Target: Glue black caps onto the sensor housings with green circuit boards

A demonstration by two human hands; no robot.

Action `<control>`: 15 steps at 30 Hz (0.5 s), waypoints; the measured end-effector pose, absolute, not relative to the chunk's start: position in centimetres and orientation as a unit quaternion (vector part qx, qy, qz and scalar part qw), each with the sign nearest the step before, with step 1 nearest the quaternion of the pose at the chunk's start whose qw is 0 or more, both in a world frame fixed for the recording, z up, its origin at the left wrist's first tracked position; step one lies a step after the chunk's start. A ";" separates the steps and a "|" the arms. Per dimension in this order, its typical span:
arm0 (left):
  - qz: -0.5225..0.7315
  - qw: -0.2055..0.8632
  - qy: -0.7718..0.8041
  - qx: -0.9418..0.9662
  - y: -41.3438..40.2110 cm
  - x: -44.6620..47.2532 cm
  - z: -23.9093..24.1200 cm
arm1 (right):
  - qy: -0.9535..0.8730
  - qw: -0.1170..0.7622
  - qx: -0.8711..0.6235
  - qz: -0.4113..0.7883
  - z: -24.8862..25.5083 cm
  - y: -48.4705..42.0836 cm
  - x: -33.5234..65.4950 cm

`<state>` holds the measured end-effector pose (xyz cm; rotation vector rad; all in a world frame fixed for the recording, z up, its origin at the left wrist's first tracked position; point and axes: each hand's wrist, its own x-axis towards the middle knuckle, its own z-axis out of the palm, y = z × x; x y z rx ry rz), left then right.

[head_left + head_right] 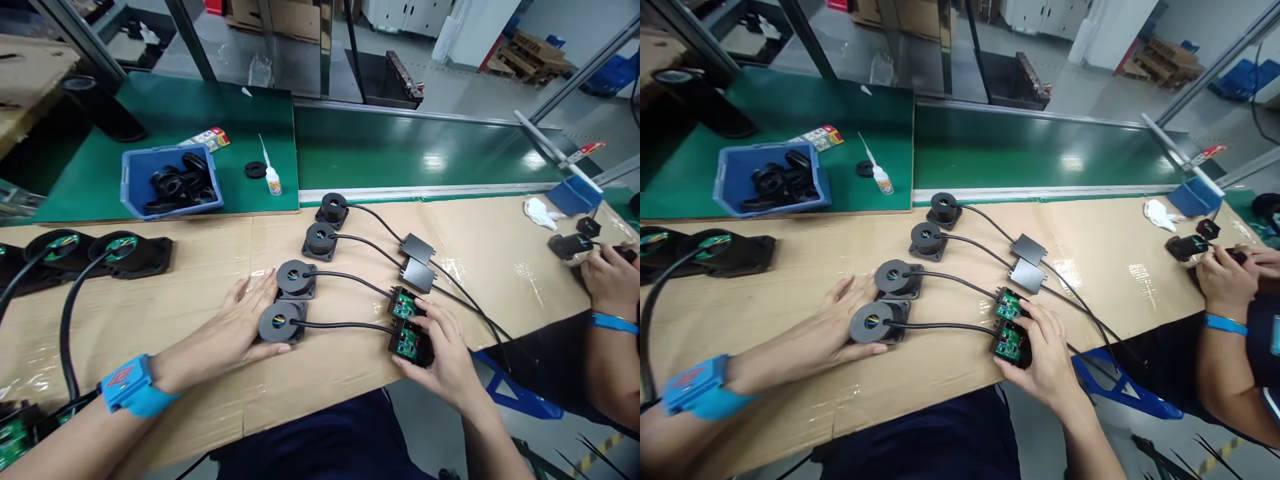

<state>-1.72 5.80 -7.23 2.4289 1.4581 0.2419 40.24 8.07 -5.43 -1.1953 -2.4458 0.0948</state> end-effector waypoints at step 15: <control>0.149 0.160 0.451 0.866 12.7 -1.3 -6.8 | -0.833 0.114 -0.532 0.106 -5.3 15.1 49.3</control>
